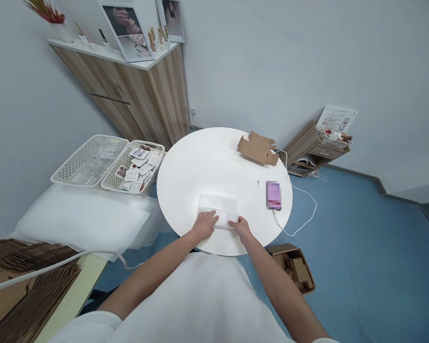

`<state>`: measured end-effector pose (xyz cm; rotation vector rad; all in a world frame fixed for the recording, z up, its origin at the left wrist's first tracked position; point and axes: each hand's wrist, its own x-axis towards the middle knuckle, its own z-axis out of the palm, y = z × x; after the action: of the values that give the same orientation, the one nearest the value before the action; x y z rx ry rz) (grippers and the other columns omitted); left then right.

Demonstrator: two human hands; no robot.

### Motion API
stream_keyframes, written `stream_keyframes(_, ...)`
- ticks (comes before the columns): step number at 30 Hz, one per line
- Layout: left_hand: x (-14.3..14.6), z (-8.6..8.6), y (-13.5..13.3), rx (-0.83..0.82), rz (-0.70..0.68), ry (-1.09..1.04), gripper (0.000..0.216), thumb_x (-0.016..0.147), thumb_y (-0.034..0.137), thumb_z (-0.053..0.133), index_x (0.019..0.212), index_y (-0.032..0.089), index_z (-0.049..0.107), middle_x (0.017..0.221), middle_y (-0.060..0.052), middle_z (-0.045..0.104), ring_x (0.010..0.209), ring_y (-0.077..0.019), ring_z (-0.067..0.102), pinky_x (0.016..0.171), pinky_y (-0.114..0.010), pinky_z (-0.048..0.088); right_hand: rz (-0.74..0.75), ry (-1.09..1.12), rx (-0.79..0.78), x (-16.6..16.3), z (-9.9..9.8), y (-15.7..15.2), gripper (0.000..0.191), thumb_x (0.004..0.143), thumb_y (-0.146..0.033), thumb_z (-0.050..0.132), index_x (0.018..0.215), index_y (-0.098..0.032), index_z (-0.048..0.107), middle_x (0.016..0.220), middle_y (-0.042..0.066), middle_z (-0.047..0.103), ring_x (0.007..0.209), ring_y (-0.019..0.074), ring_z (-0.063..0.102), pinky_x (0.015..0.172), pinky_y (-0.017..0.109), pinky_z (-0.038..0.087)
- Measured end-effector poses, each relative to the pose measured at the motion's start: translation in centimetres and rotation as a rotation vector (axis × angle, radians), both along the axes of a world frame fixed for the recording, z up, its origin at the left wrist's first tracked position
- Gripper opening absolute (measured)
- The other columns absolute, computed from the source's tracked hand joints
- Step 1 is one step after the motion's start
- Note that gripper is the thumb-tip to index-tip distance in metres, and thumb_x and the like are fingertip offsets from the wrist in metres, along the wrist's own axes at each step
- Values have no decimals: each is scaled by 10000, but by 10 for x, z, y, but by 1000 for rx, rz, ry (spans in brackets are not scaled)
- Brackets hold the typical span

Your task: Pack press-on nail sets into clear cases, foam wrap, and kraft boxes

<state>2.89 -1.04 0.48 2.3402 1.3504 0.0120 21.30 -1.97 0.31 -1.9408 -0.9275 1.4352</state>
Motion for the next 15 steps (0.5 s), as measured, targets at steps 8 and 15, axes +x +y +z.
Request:
stream_keyframes(8, 0, 3, 2, -56, -1, 19, 519, 674, 186, 518, 1185, 235, 439, 1337, -107, 367, 1135, -287, 408, 933, -432, 280, 96, -77, 56, -13, 0, 16, 192, 648, -297, 538, 798, -180, 555, 808, 31, 625, 706, 147, 576, 644, 258, 463)
stream_keyframes(15, -2, 9, 1, -148, 33, -58, 740, 697, 313, 527, 1350, 219, 192, 1364, -114, 328, 1222, -268, 324, 969, -427, 250, 403, -124, 96, -19, 2, 24, 171, 632, -192, 501, 756, -195, 619, 728, -4, 626, 696, 140, 573, 642, 247, 445)
